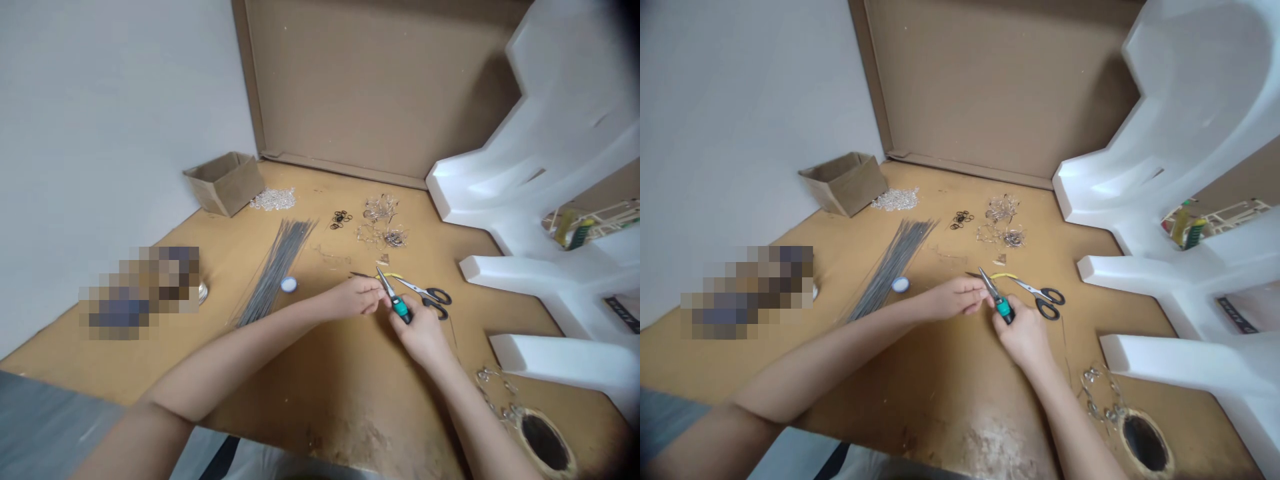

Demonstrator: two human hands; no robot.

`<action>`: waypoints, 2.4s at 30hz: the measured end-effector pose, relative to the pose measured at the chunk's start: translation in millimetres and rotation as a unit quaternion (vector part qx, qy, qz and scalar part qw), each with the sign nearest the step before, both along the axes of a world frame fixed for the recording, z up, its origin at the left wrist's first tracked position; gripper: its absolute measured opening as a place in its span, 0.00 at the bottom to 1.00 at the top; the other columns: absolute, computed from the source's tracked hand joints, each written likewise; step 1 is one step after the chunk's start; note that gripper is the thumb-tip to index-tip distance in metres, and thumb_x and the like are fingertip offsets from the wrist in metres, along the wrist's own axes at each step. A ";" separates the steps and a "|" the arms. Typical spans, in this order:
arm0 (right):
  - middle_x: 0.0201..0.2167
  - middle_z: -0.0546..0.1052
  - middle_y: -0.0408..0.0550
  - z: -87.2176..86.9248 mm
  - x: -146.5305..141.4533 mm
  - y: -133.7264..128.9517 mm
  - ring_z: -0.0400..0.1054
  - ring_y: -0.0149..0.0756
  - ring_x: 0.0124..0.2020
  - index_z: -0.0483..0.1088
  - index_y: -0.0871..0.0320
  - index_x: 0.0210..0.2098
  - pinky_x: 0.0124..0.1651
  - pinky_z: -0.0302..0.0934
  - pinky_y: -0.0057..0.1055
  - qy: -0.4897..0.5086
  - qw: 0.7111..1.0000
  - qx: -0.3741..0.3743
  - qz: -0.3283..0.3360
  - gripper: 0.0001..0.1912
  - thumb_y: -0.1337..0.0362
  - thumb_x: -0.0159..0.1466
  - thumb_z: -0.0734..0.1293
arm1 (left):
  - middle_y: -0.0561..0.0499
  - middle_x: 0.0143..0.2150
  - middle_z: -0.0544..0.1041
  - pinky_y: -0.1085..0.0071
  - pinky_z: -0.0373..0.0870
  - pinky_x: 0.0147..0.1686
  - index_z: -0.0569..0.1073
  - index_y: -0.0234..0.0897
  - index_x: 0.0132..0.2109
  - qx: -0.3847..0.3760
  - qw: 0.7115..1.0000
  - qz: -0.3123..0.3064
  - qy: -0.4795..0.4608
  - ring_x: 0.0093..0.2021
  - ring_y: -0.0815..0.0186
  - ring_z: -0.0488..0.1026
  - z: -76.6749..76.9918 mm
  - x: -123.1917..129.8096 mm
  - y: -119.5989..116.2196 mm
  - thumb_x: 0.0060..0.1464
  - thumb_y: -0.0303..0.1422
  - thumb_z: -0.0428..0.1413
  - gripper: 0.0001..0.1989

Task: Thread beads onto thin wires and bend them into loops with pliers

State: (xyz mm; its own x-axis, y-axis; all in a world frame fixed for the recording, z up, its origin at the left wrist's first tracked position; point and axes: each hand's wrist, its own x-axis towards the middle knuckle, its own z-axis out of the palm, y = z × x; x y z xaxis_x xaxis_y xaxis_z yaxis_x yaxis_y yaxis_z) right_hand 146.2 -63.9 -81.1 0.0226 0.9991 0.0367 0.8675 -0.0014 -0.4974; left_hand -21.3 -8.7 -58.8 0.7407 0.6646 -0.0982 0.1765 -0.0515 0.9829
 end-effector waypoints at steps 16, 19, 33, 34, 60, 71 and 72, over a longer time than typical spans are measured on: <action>0.29 0.71 0.43 7.7 10.3 2.0 0.64 0.34 0.31 0.66 0.58 0.35 0.36 0.57 0.28 0.191 0.973 -0.058 0.118 0.09 0.64 0.56 0.58 | 0.57 0.18 0.59 0.78 0.53 0.22 0.67 0.31 0.31 -0.010 1.000 0.016 0.006 0.19 0.75 0.55 1.7 3.3 -4.7 0.55 0.34 0.43 0.12; 0.29 0.71 0.42 10.1 11.5 1.3 0.63 0.34 0.31 0.66 0.58 0.34 0.36 0.57 0.27 0.193 0.970 -0.055 0.136 0.08 0.66 0.55 0.58 | 0.59 0.16 0.57 0.78 0.47 0.18 0.66 0.31 0.31 -0.113 0.993 -0.003 -0.041 0.16 0.77 0.49 1.5 2.0 -2.4 0.54 0.37 0.45 0.13; 0.19 0.65 0.39 9.1 6.3 -1.3 0.58 0.30 0.21 0.66 0.57 0.30 0.25 0.53 0.24 0.100 0.989 -0.046 0.097 0.07 0.63 0.56 0.58 | 0.61 0.14 0.55 0.77 0.40 0.15 0.65 0.32 0.30 -0.234 0.964 -0.066 -0.109 0.14 0.79 0.43 -1.6 -4.9 3.1 0.52 0.37 0.49 0.11; 0.19 0.65 0.39 7.1 5.6 -1.1 0.58 0.30 0.20 0.66 0.57 0.30 0.25 0.53 0.24 0.090 0.991 -0.043 0.088 0.07 0.62 0.56 0.58 | 0.61 0.14 0.55 0.77 0.40 0.15 0.65 0.32 0.30 -0.226 0.967 -0.063 -0.104 0.14 0.78 0.43 -2.4 -4.6 3.4 0.52 0.37 0.48 0.11; 0.24 0.69 0.41 8.4 5.2 0.5 0.61 0.32 0.26 0.66 0.58 0.32 0.31 0.55 0.25 0.136 0.984 -0.056 0.096 0.08 0.61 0.57 0.59 | 0.58 0.17 0.59 0.78 0.51 0.22 0.67 0.30 0.31 -0.021 1.000 -0.005 0.001 0.19 0.76 0.54 -2.9 -0.3 1.9 0.54 0.34 0.44 0.13; 0.16 0.65 0.39 0.0 0.8 -2.1 0.58 0.30 0.19 0.65 0.56 0.26 0.24 0.50 0.24 0.012 0.999 -0.025 0.016 0.08 0.59 0.55 0.59 | 0.59 0.17 0.58 0.79 0.52 0.22 0.67 0.31 0.30 -0.021 1.000 0.005 0.019 0.19 0.75 0.54 3.2 -0.3 -0.3 0.54 0.32 0.43 0.12; 0.16 0.65 0.40 -1.5 -0.1 -1.7 0.58 0.30 0.18 0.65 0.55 0.25 0.24 0.50 0.24 -0.004 1.000 -0.019 0.007 0.08 0.59 0.55 0.59 | 0.59 0.17 0.58 0.79 0.52 0.22 0.67 0.31 0.30 -0.020 1.000 0.007 0.021 0.19 0.75 0.54 1.7 -0.1 0.0 0.54 0.32 0.43 0.12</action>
